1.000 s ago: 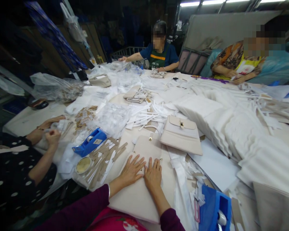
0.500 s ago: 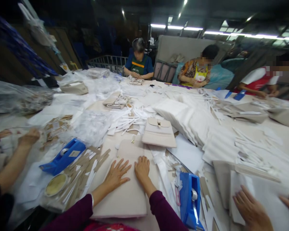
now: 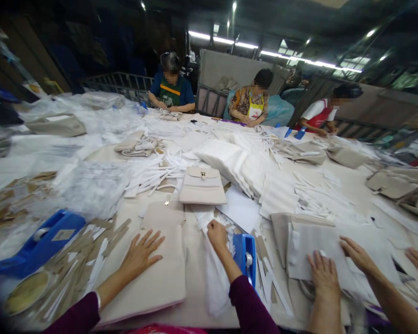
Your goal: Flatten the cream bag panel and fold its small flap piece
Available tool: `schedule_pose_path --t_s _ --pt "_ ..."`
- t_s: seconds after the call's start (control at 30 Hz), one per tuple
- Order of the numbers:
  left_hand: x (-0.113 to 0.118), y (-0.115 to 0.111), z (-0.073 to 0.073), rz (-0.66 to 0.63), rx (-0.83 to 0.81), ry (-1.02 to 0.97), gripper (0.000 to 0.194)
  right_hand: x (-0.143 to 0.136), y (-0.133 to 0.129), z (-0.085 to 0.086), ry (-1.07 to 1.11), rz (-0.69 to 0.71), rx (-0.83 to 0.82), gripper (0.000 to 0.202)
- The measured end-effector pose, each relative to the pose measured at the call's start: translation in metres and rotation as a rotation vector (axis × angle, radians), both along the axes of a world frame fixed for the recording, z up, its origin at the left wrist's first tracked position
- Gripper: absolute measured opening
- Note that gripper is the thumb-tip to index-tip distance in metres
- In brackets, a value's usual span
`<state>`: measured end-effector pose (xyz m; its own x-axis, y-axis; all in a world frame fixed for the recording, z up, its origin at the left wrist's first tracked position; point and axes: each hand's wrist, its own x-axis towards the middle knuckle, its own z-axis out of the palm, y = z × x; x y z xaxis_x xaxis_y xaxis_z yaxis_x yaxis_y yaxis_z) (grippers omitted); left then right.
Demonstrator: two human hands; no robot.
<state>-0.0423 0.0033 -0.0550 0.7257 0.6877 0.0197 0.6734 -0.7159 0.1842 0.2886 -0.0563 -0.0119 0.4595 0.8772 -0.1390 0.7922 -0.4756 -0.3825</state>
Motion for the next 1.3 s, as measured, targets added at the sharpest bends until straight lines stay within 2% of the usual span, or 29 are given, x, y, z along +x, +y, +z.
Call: schedule_pose_path --t_s 0.1,0.17,0.23,0.3,0.4,0.47,0.57,0.63,0.77,0.97,1.07,1.2,1.3 --pt "0.0 -0.001 0.001 0.007 -0.017 0.023 0.059 0.088 0.004 0.005 -0.079 -0.041 -0.033 0.035" --pt "0.0 -0.002 0.003 0.015 -0.043 0.047 0.06 0.134 0.005 0.005 -0.119 -0.031 -0.063 0.04" --pt "0.0 -0.003 0.005 0.014 -0.062 0.061 0.061 0.165 0.006 -0.002 -0.141 0.009 -0.102 0.049" --pt "0.0 -0.004 0.006 0.009 -0.069 0.067 0.062 0.182 0.005 -0.012 -0.149 0.06 -0.139 0.064" --pt "0.001 -0.004 0.006 0.013 -0.067 0.071 0.062 0.192 0.007 -0.027 -0.237 0.183 -0.215 0.073" --pt "0.003 -0.004 0.009 0.023 -0.067 0.067 0.062 0.197 0.011 -0.033 -0.317 0.268 -0.267 0.061" --pt "0.005 -0.006 0.016 0.033 -0.093 0.059 0.061 0.204 0.019 -0.036 -0.344 0.328 -0.304 0.031" --pt "0.007 -0.006 0.021 0.038 -0.114 0.053 0.061 0.21 0.025 -0.037 -0.341 0.356 -0.318 0.024" --pt "0.01 -0.006 0.025 0.041 -0.109 0.055 0.06 0.217 0.032 -0.04 -0.367 0.415 -0.353 0.03" --pt "0.007 -0.001 0.012 0.018 -0.033 0.071 0.057 0.222 0.037 -0.044 -0.41 0.439 -0.362 0.03" --pt "0.006 0.001 0.01 0.005 -0.028 0.084 0.057 0.221 0.037 -0.043 -0.412 0.441 -0.333 0.03" --pt "0.012 0.0 0.021 0.039 -0.102 0.148 0.059 0.221 0.035 -0.043 -0.398 0.471 -0.32 0.061" --pt "0.017 -0.003 0.032 0.049 -0.112 0.173 0.056 0.226 0.035 -0.045 -0.417 0.483 -0.331 0.043"
